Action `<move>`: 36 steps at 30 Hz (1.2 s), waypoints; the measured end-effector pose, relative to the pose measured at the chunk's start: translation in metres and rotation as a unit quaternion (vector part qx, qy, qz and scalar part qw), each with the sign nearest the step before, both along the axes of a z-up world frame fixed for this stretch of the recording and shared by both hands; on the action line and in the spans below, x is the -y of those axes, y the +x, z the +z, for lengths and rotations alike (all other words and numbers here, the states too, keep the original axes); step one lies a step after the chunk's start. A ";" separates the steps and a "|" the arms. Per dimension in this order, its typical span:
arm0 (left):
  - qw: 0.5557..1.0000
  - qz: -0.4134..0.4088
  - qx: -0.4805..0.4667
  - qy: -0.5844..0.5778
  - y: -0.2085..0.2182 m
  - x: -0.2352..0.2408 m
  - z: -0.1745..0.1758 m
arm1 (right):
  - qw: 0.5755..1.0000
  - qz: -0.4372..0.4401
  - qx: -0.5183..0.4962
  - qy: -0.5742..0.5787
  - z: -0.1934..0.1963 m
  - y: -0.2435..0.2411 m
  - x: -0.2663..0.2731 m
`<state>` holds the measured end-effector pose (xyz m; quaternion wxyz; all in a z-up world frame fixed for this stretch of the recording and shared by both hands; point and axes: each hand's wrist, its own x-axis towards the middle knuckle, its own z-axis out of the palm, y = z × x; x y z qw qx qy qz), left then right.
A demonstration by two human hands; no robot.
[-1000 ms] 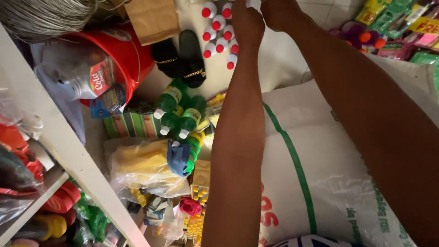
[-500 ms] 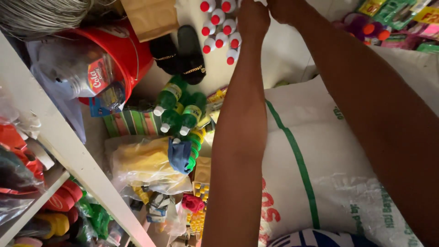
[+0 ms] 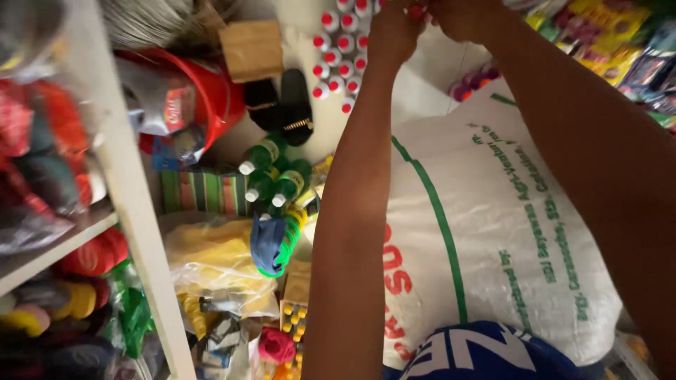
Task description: Organizing and arranging bottles of cleaning products on a low shelf in a storage area.
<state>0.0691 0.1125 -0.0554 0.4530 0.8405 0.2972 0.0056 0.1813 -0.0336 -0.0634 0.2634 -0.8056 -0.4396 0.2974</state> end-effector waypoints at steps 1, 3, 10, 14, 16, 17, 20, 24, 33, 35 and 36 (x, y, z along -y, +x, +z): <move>0.999 -0.021 0.018 0.022 0.001 0.001 0.024 | 0.998 -0.045 -0.043 0.001 0.045 -0.007 0.001; 0.996 -0.042 0.049 0.054 0.002 0.002 0.076 | 0.993 -0.090 -0.075 0.013 0.118 -0.021 0.007; 0.987 -0.073 0.125 0.070 -0.024 0.018 0.250 | 0.963 -0.175 -0.144 0.149 0.248 -0.062 0.056; 0.977 -0.075 0.196 0.040 -0.042 0.037 0.327 | 0.961 -0.191 -0.082 0.185 0.293 -0.092 0.078; 0.977 -0.066 0.198 0.046 -0.050 0.048 0.352 | 0.954 -0.165 -0.106 0.227 0.299 -0.104 0.084; 0.979 -0.053 0.190 0.046 -0.055 0.055 0.364 | 0.946 -0.137 -0.139 0.259 0.301 -0.110 0.087; 0.979 0.003 0.203 0.000 -0.077 0.078 0.391 | 0.923 -0.127 -0.160 0.325 0.310 -0.140 0.088; 0.991 0.012 0.134 -0.022 -0.098 0.096 0.369 | 0.855 -0.155 -0.252 0.425 0.258 -0.156 0.091; 0.967 0.148 0.176 -0.105 -0.139 0.130 0.206 | 0.820 -0.327 -0.307 0.357 0.185 -0.168 0.092; 0.942 0.152 0.173 -0.246 -0.140 0.135 0.202 | 0.857 -0.335 -0.252 0.299 0.194 -0.164 0.093; 0.941 0.155 0.168 -0.248 -0.138 0.136 0.188 | 0.857 -0.336 -0.256 0.294 0.190 -0.165 0.096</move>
